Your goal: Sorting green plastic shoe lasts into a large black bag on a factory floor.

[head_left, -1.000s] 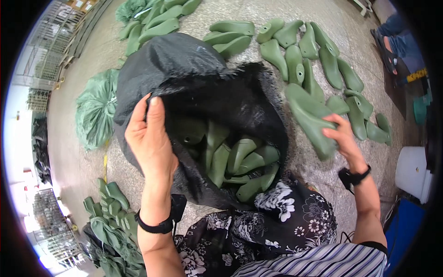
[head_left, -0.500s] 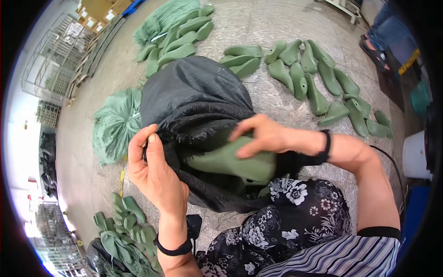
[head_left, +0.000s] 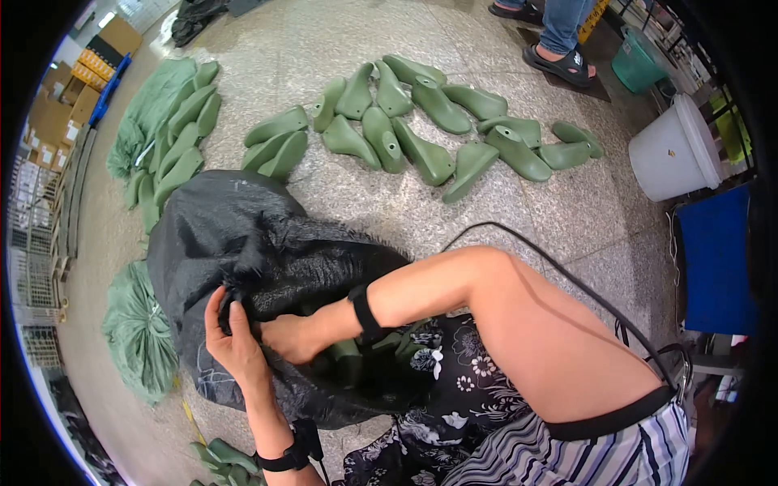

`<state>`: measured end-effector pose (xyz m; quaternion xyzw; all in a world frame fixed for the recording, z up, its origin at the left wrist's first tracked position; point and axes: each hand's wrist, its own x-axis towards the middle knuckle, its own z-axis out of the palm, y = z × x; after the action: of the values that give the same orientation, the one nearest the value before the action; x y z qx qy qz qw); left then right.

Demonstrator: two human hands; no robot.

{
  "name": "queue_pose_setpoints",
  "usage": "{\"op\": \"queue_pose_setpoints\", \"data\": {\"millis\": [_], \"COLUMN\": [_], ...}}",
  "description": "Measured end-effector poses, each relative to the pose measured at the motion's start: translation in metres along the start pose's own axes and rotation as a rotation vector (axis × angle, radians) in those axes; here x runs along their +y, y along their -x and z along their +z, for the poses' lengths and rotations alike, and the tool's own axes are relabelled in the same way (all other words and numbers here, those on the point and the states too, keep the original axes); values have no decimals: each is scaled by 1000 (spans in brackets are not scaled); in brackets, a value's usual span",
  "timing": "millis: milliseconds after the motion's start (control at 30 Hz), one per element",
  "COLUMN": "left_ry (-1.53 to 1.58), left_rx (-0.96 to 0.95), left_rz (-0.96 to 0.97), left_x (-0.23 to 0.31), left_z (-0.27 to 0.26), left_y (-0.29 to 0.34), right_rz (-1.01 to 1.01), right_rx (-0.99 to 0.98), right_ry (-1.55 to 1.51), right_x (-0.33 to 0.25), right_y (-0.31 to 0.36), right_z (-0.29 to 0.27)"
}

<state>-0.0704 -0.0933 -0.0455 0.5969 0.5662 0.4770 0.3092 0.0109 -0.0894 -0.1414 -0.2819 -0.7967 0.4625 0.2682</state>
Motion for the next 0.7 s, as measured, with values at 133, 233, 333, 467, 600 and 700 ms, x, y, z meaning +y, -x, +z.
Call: {"op": "queue_pose_setpoints", "data": {"millis": [133, 233, 333, 467, 600, 700], "left_ry": [-283, -539, -668, -644, -603, -228], "left_rx": [112, 53, -6, 1, 140, 209], "left_rz": [84, 103, 154, -49, -35, -157], "left_x": [-40, -51, -57, -46, -7, -11], "left_z": [-1, 20, 30, 27, 31, 14], "left_y": [8, 20, 23, 12, -10, -11], "right_rz": [-241, 195, 426, 701, 1061, 756], "right_rx": [-6, 249, 875, 781, 434, 486], "right_ry": [-124, -764, -478, 543, 662, 63], "right_x": [2, 9, 105, 201, 212, 234], "right_y": [56, 133, 194, 213, 192, 222], "right_z": [-70, -165, -238, -265, -263, -273]}}
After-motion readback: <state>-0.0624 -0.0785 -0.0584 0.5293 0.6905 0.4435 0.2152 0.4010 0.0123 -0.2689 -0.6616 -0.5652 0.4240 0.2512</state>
